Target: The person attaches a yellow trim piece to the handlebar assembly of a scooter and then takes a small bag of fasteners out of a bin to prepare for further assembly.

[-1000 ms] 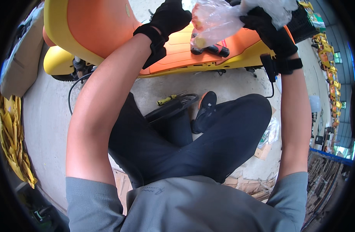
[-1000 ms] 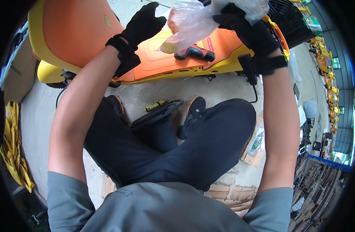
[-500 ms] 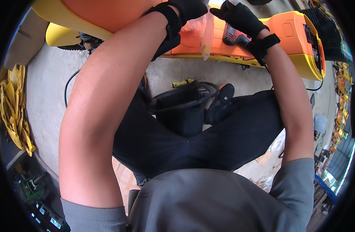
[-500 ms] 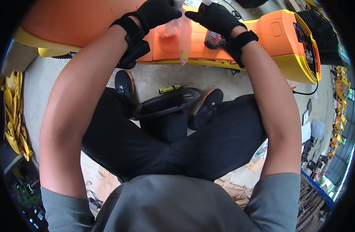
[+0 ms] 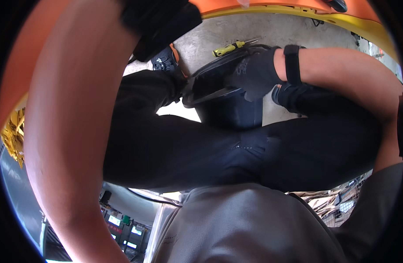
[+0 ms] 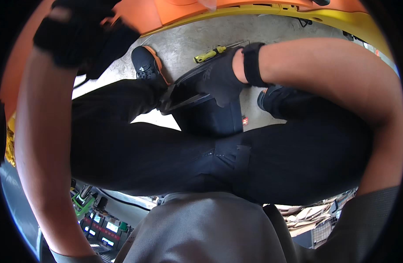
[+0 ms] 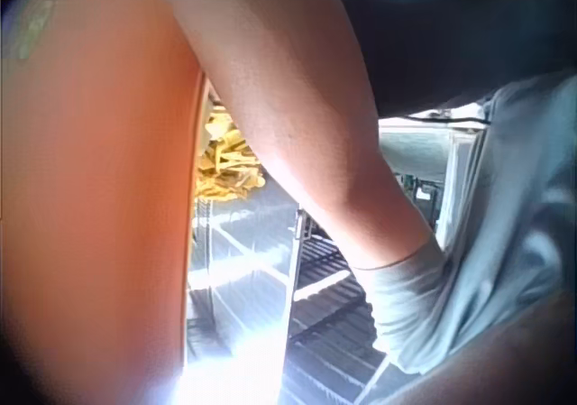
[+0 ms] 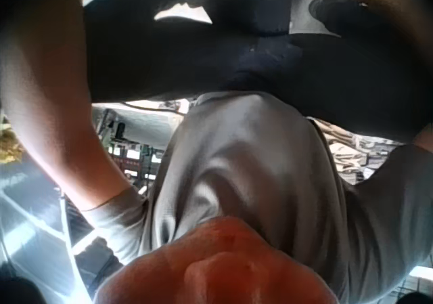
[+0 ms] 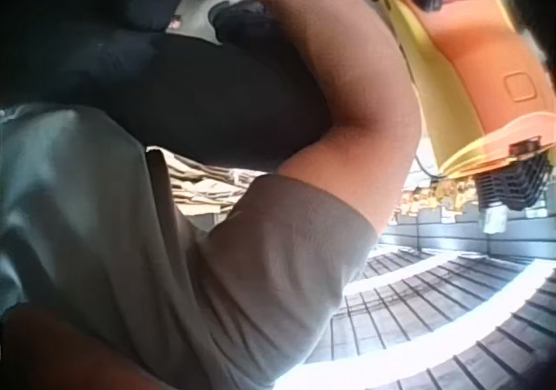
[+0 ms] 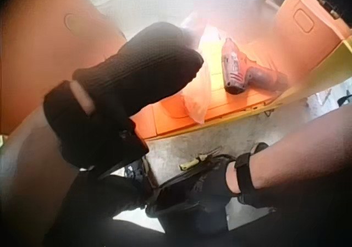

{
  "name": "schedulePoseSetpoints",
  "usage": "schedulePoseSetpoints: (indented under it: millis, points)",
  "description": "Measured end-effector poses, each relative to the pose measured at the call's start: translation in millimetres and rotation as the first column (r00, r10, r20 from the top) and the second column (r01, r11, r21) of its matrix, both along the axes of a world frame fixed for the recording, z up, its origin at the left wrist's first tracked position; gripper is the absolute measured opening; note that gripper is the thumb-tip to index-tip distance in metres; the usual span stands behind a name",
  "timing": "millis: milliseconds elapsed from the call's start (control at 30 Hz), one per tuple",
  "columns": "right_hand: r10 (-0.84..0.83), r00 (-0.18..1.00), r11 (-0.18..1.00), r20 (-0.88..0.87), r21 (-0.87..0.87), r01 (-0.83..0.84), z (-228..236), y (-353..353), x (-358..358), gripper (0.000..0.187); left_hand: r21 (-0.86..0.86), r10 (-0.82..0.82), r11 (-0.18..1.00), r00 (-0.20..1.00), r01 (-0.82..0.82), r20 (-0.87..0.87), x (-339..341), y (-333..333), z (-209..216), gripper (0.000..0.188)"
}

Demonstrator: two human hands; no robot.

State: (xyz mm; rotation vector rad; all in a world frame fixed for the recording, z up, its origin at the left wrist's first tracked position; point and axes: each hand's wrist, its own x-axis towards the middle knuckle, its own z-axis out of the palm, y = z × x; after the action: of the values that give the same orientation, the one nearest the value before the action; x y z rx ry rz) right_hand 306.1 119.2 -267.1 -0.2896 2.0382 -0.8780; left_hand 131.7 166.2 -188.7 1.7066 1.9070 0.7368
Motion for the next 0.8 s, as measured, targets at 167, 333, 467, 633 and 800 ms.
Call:
schedulePoseSetpoints:
  millis: [167,333,467,633,800]
  points:
    - [-0.093,0.995,0.967,-0.023,-0.239,0.085,-36.7,-2.1,25.2,0.058,-0.068,0.019,0.998,0.999,-0.016,0.036,-5.9,-2.8,-2.2,0.019]
    - [-0.038,0.997,0.894,0.066,-0.443,0.063,-43.9,-59.0,96.6,0.058,-0.101,0.021,0.995,0.998,-0.015,0.057,-8.0,-8.2,0.0,0.020]
    - [0.141,0.934,0.869,0.328,-0.494,0.042,-42.7,-70.3,112.7,0.088,-0.107,0.055,0.993,0.996,-0.048,0.068,-5.6,-20.7,5.1,0.022]
    - [0.046,0.858,0.607,0.512,-0.696,0.383,-81.4,-24.5,77.7,0.042,-0.086,0.085,0.993,0.994,-0.079,0.065,3.9,-42.3,19.6,0.025]
    - [-0.432,0.810,0.780,-0.396,0.288,0.556,-126.0,39.7,37.6,0.042,-0.036,0.154,0.987,0.983,-0.158,-0.097,9.1,-66.0,28.5,0.025]
